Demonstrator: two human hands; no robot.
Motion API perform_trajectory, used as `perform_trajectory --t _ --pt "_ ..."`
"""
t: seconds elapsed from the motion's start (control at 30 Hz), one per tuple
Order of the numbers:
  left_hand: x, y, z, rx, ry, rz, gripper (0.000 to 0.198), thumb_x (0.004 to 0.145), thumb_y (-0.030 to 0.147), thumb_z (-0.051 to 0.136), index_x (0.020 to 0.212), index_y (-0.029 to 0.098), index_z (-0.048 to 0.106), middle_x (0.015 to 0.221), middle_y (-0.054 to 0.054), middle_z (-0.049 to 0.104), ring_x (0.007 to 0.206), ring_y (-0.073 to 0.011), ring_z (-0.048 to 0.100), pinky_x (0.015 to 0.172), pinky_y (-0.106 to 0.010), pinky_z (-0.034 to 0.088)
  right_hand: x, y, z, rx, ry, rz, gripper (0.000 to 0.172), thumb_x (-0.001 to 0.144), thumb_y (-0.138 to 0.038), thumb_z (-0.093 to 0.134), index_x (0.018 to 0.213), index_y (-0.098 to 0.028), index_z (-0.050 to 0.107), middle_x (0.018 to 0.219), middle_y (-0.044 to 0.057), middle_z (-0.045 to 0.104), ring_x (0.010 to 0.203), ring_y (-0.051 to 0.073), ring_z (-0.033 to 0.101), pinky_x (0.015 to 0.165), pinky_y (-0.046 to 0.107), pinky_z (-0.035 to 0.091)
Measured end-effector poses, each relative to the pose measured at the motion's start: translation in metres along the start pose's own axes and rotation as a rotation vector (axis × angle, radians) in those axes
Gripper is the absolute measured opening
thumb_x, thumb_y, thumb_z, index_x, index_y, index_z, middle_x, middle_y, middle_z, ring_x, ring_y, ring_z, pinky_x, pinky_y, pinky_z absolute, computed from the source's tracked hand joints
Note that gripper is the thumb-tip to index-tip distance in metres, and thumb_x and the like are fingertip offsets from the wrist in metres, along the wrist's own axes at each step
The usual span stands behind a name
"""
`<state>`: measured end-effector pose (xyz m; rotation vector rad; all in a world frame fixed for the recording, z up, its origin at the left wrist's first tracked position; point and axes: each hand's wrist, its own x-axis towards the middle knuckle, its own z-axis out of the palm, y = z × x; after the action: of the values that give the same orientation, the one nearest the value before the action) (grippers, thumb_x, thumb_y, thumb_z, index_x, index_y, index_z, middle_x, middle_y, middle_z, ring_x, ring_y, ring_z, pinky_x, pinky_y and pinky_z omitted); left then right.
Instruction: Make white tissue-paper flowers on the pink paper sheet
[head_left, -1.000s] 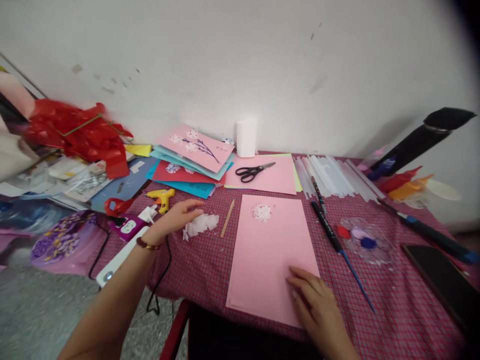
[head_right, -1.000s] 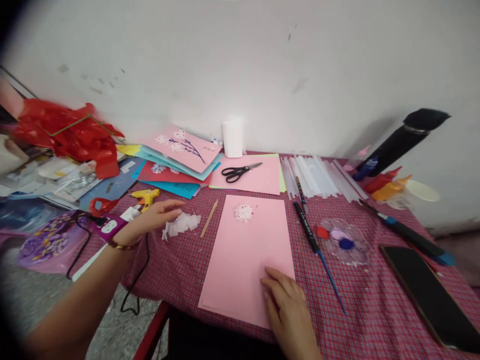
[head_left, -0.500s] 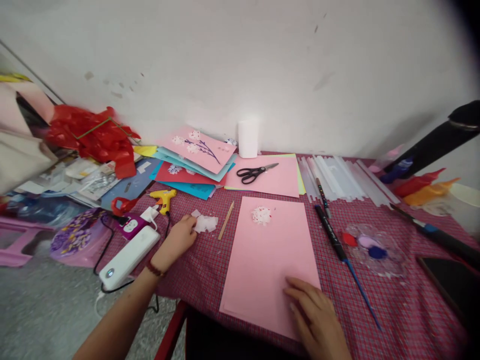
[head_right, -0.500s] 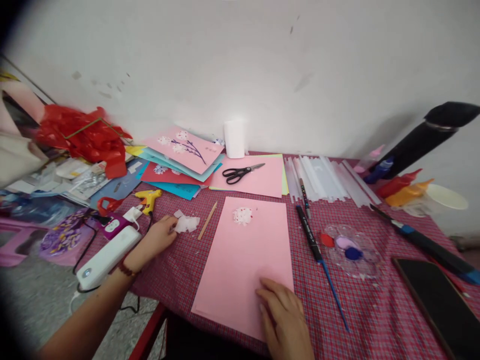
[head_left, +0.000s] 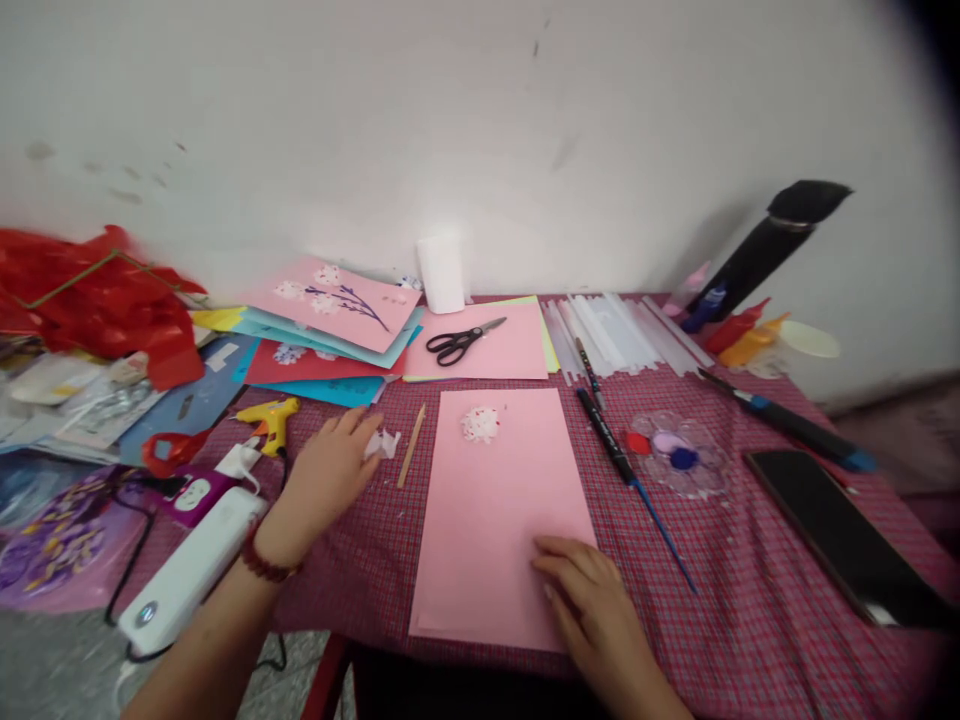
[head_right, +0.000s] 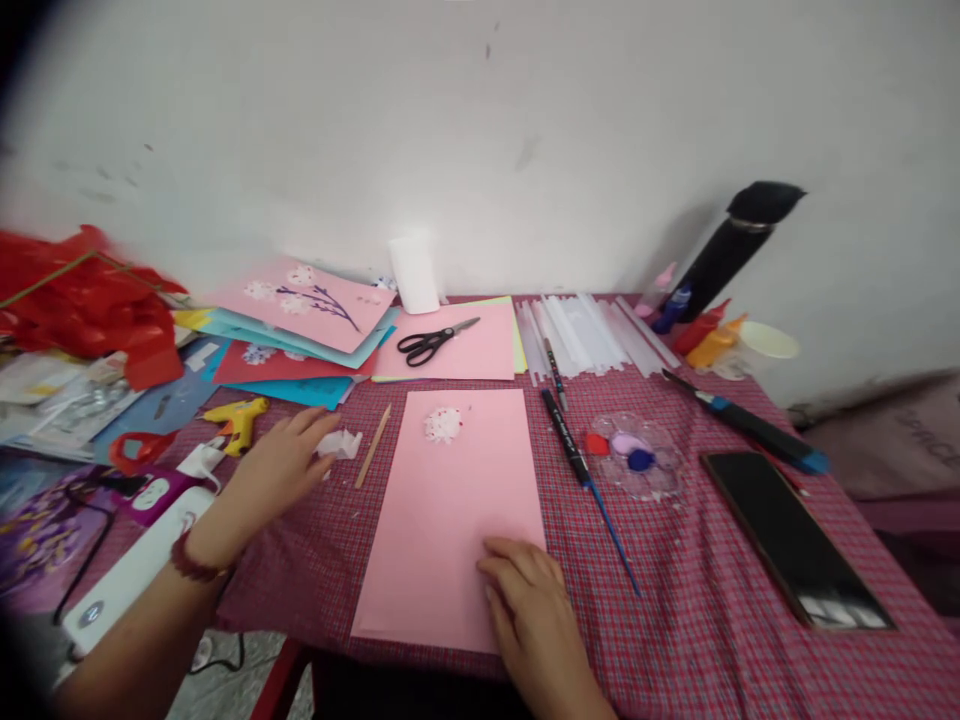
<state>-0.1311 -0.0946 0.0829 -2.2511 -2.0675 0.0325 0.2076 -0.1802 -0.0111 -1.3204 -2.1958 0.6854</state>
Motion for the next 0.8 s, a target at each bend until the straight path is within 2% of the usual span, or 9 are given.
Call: perform_trajectory --t 0.07,0.13,0.23,0.37,0.47,0.57,0.67,0.8 --pt "-0.007 0.018 -0.003 0.043 0.113 0.063 0.041 0.087 0.028 0.05 0.127 0.018 0.054 0.137 -0.014 0.049 0.126 -0.0332 0.042 0.103 -0.052 0.032 0.001 -0.003 -0.002 0.013 -0.002 0.014 0.027 0.085 -0.012 0.05 0.104 -0.026 0.063 0.117 0.005 0.063 0.109 0.023 0.056 0.093 0.042 0.042" --pt "-0.015 0.039 -0.001 0.033 0.176 0.129 0.04 0.088 0.03 0.05 0.125 0.018 0.056 0.136 -0.014 0.051 0.128 -0.0335 0.039 0.106 -0.055 0.026 0.002 -0.006 -0.003 0.028 -0.003 0.021 0.027 0.085 -0.011 0.05 0.104 -0.025 0.063 0.117 0.006 0.063 0.109 0.023 0.055 0.093 0.042 0.041" --pt "-0.031 0.069 0.015 -0.05 0.14 0.264 0.043 0.086 0.029 0.054 0.128 0.018 0.054 0.135 -0.012 0.053 0.127 -0.0312 0.042 0.105 -0.051 0.03 0.004 -0.011 -0.007 0.058 -0.013 0.038 0.028 0.085 -0.009 0.05 0.104 -0.024 0.063 0.117 0.006 0.062 0.109 0.023 0.054 0.094 0.042 0.04" --pt "-0.059 0.099 0.05 -0.135 0.126 0.439 0.051 0.084 0.03 0.056 0.133 0.02 0.049 0.137 -0.01 0.052 0.127 -0.0278 0.042 0.106 -0.045 0.03 0.007 -0.019 -0.014 0.116 -0.011 0.093 0.027 0.086 -0.009 0.05 0.104 -0.024 0.062 0.117 0.005 0.062 0.11 0.02 0.052 0.095 0.039 0.037" --pt "-0.075 0.109 0.076 -0.152 0.177 0.526 0.057 0.085 0.037 0.054 0.138 0.02 0.043 0.142 -0.01 0.047 0.131 -0.0283 0.039 0.108 -0.043 0.026 0.008 -0.024 -0.017 0.144 -0.005 0.111 0.024 0.086 -0.01 0.053 0.104 -0.024 0.062 0.116 0.003 0.062 0.109 0.018 0.052 0.097 0.036 0.035" --pt "-0.08 0.113 0.094 -0.148 0.195 0.59 0.056 0.086 0.04 0.051 0.14 0.025 0.043 0.146 -0.011 0.042 0.132 -0.0307 0.039 0.11 -0.047 0.019 0.009 -0.025 -0.018 0.132 -0.015 0.123 0.023 0.085 -0.011 0.055 0.103 -0.023 0.063 0.116 0.002 0.063 0.109 0.017 0.051 0.096 0.035 0.035" --pt "-0.079 0.113 0.1 -0.146 0.203 0.619 0.054 0.087 0.042 0.049 0.139 0.027 0.045 0.147 -0.011 0.041 0.131 -0.0319 0.041 0.11 -0.05 0.016 0.008 -0.026 -0.023 0.133 -0.03 0.112 0.024 0.085 -0.012 0.055 0.105 -0.023 0.063 0.116 0.002 0.063 0.108 0.018 0.051 0.097 0.035 0.036" --pt "-0.077 0.111 0.098 -0.127 0.203 0.634 0.058 0.085 0.045 0.05 0.14 0.027 0.043 0.147 -0.01 0.04 0.13 -0.0317 0.042 0.111 -0.048 0.015 0.002 -0.023 -0.037 0.228 0.004 0.098 0.032 0.085 -0.008 0.051 0.113 -0.022 0.059 0.113 0.003 0.063 0.108 0.015 0.053 0.097 0.03 0.039"
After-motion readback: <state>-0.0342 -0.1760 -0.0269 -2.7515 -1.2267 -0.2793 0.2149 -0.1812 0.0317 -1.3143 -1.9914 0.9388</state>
